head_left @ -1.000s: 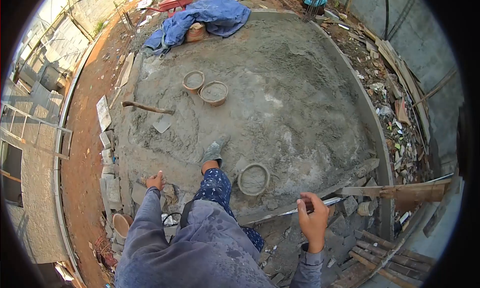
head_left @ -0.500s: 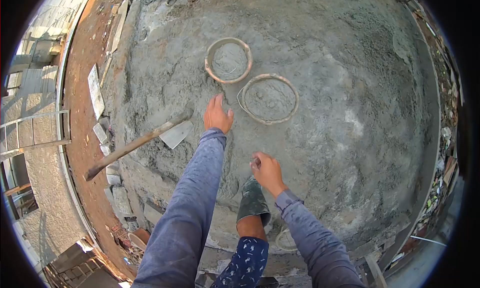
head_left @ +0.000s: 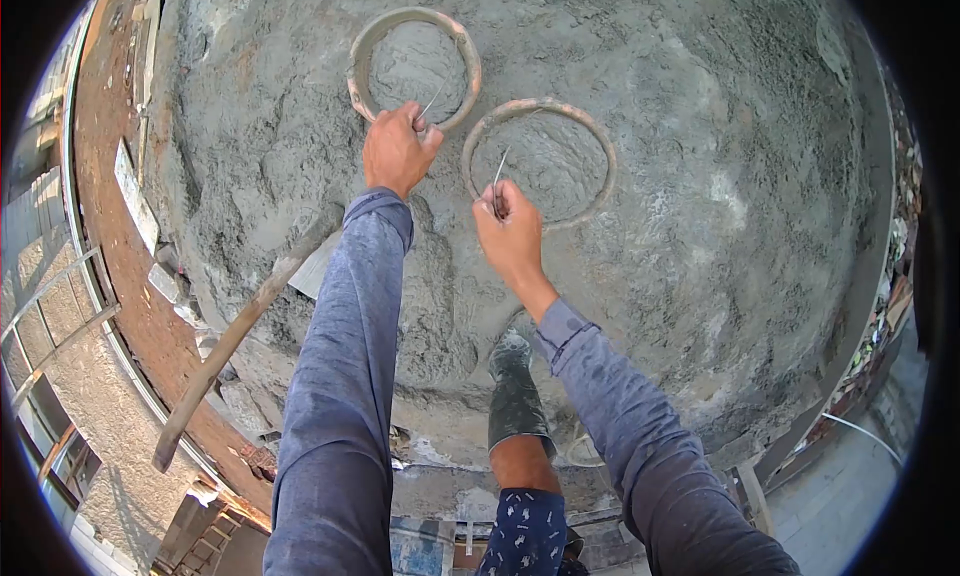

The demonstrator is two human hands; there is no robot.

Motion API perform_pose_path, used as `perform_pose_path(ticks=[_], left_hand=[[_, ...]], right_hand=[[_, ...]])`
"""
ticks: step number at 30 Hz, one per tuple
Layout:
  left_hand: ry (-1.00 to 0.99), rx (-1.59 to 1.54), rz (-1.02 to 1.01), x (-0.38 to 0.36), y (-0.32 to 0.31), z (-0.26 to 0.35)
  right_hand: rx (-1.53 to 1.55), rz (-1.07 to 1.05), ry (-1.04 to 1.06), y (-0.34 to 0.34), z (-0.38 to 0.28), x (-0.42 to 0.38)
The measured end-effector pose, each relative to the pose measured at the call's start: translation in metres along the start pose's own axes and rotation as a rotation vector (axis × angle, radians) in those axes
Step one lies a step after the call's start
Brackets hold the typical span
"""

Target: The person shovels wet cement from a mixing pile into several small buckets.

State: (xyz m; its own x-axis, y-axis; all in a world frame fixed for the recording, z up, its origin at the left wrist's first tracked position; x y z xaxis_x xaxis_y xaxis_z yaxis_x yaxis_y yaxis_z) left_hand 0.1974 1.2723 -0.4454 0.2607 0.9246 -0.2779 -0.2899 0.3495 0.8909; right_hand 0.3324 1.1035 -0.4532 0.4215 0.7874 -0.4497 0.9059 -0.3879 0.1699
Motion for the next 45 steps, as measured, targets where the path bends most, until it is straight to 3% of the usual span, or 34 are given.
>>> perform_pose_path(ticks=[5, 7, 8, 10, 12, 15, 17, 19, 22, 28, 32, 34, 36, 40, 45], left_hand=[[0.067, -0.14, 0.086, -0.002, 0.002, 0.018], [0.027, -0.079, 0.129, 0.008, 0.023, 0.024], [0.006, -0.047, 0.155, 0.014, 0.033, 0.02], [-0.052, 0.006, 0.112, 0.023, 0.039, 0.006], [-0.116, -0.04, 0.062, 0.001, 0.042, 0.03], [-0.001, -0.295, -0.063, -0.028, 0.008, 0.029], [0.078, -0.358, -0.033, -0.051, 0.009, 0.059], [0.081, -0.382, -0.036, -0.071, 0.011, 0.076], [0.018, -0.287, -0.056, -0.124, 0.01, 0.112], [0.033, -0.485, -0.246, -0.339, -0.027, 0.218], [-0.115, -0.418, -0.334, -0.521, -0.037, 0.336], [-0.205, -0.398, -0.425, -0.614, -0.054, 0.394], [-0.267, -0.354, -0.583, -0.734, -0.066, 0.474], [-0.421, -0.243, -0.89, -0.92, -0.108, 0.568], [-0.677, -0.1, -1.114, -1.115, -0.182, 0.643]], right_hand=[[0.495, 0.272, -0.386, 0.117, 0.019, -0.031], [0.203, 0.245, -0.342, 0.136, 0.005, -0.058], [0.27, 0.265, -0.324, 0.153, -0.001, -0.07], [0.374, 0.286, -0.369, 0.187, 0.0, -0.136], [0.407, 0.324, -0.376, 0.239, -0.005, -0.201], [0.353, 0.409, -0.431, 0.303, -0.002, -0.327], [0.279, 0.477, -0.534, 0.343, -0.007, -0.413], [0.288, 0.617, -0.535, 0.379, -0.001, -0.499], [0.278, 0.836, -0.745, 0.422, 0.034, -0.647], [0.435, 1.363, -0.739, 0.516, 0.115, -0.925], [0.483, 1.575, -0.799, 0.569, 0.211, -1.092], [0.69, 1.677, -0.77, 0.569, 0.273, -1.161], [0.815, 1.75, -0.758, 0.566, 0.334, -1.212], [1.242, 1.897, -0.613, 0.563, 0.466, -1.282], [1.383, 2.127, -0.625, 0.525, 0.617, -1.344]])
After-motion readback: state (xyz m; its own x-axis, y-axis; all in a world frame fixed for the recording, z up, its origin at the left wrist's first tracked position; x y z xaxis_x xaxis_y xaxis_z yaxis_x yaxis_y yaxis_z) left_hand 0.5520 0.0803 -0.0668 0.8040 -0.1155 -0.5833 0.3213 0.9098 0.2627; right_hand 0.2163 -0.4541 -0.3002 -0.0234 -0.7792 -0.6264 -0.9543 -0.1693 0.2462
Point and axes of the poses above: each hand's wrist, its own x-axis towards the middle knuckle, its own y-axis out of the back of the hand, z = x × y, the point moved 9 cm from there along x, towards the middle knuckle, and after that the axes turned 2 degrees about -y, right-handed, at the moved point
